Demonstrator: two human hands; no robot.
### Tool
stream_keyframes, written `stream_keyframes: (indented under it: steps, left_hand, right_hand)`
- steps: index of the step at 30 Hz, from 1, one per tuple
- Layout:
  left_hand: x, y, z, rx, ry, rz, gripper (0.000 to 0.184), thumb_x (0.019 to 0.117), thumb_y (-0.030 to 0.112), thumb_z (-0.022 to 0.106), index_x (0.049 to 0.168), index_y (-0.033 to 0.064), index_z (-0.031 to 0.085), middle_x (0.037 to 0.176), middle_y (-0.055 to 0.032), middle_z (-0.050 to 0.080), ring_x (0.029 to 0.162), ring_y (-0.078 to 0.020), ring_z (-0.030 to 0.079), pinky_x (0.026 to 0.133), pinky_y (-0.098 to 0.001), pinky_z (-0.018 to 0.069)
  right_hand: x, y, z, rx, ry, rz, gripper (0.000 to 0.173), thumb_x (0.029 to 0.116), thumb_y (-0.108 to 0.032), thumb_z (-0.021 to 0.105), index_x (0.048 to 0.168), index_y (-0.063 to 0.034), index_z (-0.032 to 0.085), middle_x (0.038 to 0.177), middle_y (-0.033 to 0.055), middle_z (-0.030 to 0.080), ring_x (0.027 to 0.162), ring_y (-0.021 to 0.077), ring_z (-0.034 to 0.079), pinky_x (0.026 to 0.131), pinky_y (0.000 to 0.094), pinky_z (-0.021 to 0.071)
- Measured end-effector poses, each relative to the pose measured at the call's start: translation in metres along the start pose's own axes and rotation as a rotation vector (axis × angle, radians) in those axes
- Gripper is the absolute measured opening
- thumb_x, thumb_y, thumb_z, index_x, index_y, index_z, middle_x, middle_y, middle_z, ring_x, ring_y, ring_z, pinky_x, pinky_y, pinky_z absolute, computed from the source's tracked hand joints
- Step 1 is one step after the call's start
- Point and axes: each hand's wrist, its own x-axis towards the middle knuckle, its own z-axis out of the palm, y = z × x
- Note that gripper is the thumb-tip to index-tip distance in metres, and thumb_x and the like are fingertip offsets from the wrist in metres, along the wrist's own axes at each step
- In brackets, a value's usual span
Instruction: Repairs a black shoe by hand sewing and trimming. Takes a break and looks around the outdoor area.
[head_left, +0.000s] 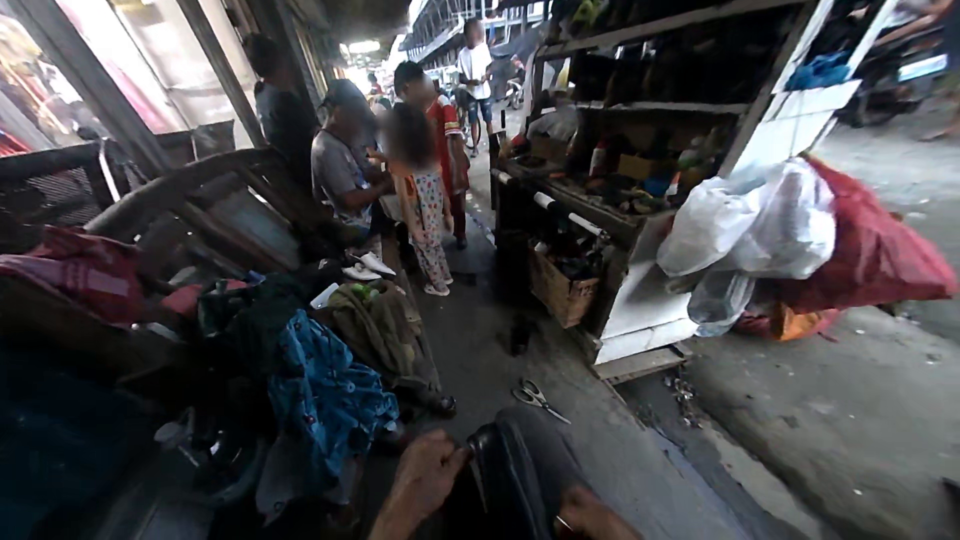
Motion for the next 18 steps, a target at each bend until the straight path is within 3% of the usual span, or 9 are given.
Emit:
stream_keyframes:
  steps: [3,5,7,8,10,12,13,15,18]
  left_hand:
    - [-0.001,-0.013,-0.001,0.012,0.101,-0.238,0.051,0.1061,0.044,0.049,0.104,0.0000,0.074,0.116,-0.0195,0.068,0.114,-0.0360,0.064,0.102,-0.0557,0.0488]
    - [0.001,-0.029,-0.003,-0.109,0.238,-0.280,0.048,0.1052,0.043,0.052,0.099,-0.0002,0.073,0.106,-0.0178,0.068,0.103,-0.0332,0.065,0.095,-0.0533,0.0515]
    - [-0.003,-0.032,-0.004,-0.482,0.333,-0.169,0.035,0.1044,0.032,0.054,0.097,0.0024,0.071,0.096,-0.0083,0.069,0.086,-0.0194,0.065,0.081,-0.0395,0.0548]
    - [-0.006,-0.026,-0.005,-0.755,0.309,-0.094,0.032,0.1050,0.024,0.050,0.106,0.0009,0.071,0.104,-0.0072,0.069,0.090,-0.0160,0.066,0.084,-0.0349,0.0558]
    - [-0.010,-0.008,-0.007,-1.305,0.181,0.017,0.041,0.1092,0.021,0.033,0.123,-0.0016,0.065,0.117,-0.0110,0.070,0.104,-0.0214,0.068,0.096,-0.0404,0.0557]
    - [-0.008,0.003,-0.008,-1.678,0.060,0.065,0.046,0.1116,0.029,0.028,0.119,0.0059,0.068,0.110,-0.0086,0.072,0.104,-0.0242,0.071,0.097,-0.0474,0.0566]
    - [-0.003,0.005,-0.010,-1.744,0.027,0.044,0.047,0.1120,0.031,0.028,0.117,0.0085,0.069,0.096,-0.0043,0.073,0.091,-0.0203,0.072,0.091,-0.0445,0.0597]
    - [0.014,0.005,-0.013,-1.754,0.031,-0.085,0.047,0.1129,0.032,0.026,0.107,0.0083,0.066,0.067,0.0041,0.061,0.058,-0.0080,0.062,0.062,-0.0266,0.0595]
    - [0.047,-0.006,-0.011,-1.687,0.113,-0.315,0.041,0.1128,0.029,0.030,0.100,0.0038,0.060,0.056,0.0051,0.050,0.042,-0.0022,0.047,0.042,-0.0154,0.0452]
  right_hand:
    - [-0.002,0.000,0.003,-0.012,0.002,0.045,0.044,0.0895,-0.038,0.078,0.106,0.0022,0.072,0.109,0.0202,0.067,0.100,0.0315,0.067,0.089,0.0519,0.0559]
    - [-0.004,-0.002,0.000,-0.006,-0.047,0.093,0.041,0.0921,-0.041,0.075,0.100,-0.0001,0.071,0.090,0.0158,0.071,0.085,0.0286,0.069,0.080,0.0525,0.0565]
    - [-0.004,-0.001,-0.001,0.021,-0.085,0.117,0.040,0.0940,-0.041,0.072,0.091,-0.0007,0.071,0.077,0.0125,0.067,0.073,0.0249,0.066,0.071,0.0500,0.0542]
    - [-0.005,0.000,-0.001,0.039,-0.100,0.116,0.041,0.0945,-0.040,0.072,0.088,0.0000,0.070,0.074,0.0116,0.065,0.070,0.0233,0.063,0.068,0.0480,0.0523]
    - [-0.005,0.002,-0.001,0.085,-0.108,0.089,0.040,0.0941,-0.038,0.072,0.083,0.0002,0.068,0.069,0.0089,0.060,0.064,0.0191,0.057,0.063,0.0429,0.0491]
    - [-0.001,0.006,0.001,0.132,-0.103,0.045,0.039,0.0929,-0.037,0.073,0.078,-0.0017,0.066,0.066,0.0057,0.057,0.061,0.0152,0.054,0.059,0.0386,0.0464]
    - [0.001,0.007,0.001,0.151,-0.107,0.043,0.039,0.0921,-0.038,0.074,0.077,-0.0027,0.065,0.065,0.0043,0.056,0.060,0.0138,0.053,0.058,0.0369,0.0455]
    - [0.007,0.007,0.003,0.190,-0.123,0.086,0.038,0.0887,-0.041,0.077,0.075,-0.0069,0.065,0.064,0.0000,0.057,0.059,0.0101,0.054,0.057,0.0332,0.0467]
    - [0.012,0.004,0.007,0.218,-0.138,0.114,0.035,0.0877,-0.041,0.078,0.073,-0.0123,0.064,0.064,-0.0063,0.056,0.058,0.0029,0.053,0.055,0.0245,0.0460]
